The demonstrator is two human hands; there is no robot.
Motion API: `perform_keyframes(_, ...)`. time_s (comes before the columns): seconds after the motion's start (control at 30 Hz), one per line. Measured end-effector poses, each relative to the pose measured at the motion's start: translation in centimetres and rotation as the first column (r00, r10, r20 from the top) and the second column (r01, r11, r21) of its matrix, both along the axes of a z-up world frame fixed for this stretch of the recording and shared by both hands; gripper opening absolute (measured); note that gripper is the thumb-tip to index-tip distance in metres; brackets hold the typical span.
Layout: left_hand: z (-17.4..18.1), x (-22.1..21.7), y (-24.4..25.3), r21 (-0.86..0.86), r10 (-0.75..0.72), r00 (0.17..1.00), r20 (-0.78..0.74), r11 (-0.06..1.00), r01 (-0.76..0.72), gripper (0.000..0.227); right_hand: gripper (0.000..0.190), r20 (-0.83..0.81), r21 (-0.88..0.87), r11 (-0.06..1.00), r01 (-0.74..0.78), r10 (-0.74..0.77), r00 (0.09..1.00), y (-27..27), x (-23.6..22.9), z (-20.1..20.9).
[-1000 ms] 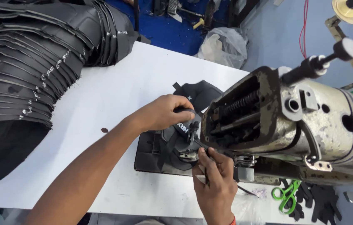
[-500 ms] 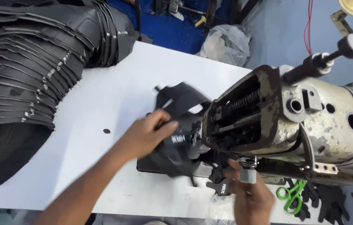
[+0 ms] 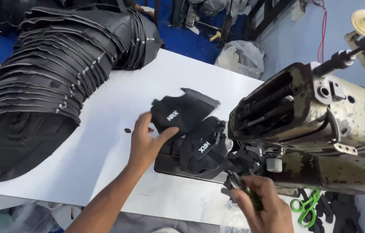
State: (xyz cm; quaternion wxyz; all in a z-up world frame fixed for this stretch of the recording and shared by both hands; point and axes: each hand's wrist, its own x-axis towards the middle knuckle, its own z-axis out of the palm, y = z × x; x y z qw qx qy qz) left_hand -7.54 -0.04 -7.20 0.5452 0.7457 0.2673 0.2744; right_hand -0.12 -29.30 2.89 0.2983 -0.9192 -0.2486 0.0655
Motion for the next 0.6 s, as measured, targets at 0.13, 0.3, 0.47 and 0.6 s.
perform_keyframes(0.13,2.8,-0.6,0.8,0.249,0.057,0.988,0.144,0.964,-0.092,0.043,0.043,0.100,-0.079,0.992,-0.094,0.102,0.990,5.9,-2.0,3.5)
perform_keyframes(0.3,4.1,-2.0,0.3,0.449,0.130,0.966,0.223,0.866,-0.221,0.035,0.041,0.303,-0.339,0.937,-0.084,0.193,0.933,12.9,-2.1,4.8)
perform_keyframes(0.47,4.6,-2.6,-0.1,0.493,0.124,0.953,0.275,0.833,-0.250,0.028,0.042,0.431,-0.466,0.877,-0.117,0.340,0.836,16.3,-1.5,3.3)
perform_keyframes(0.6,4.8,-3.1,-0.2,0.512,0.095,0.950,0.296,0.824,-0.242,0.024,0.040,0.401,-0.524,0.844,-0.115,0.364,0.841,17.6,-1.6,2.7)
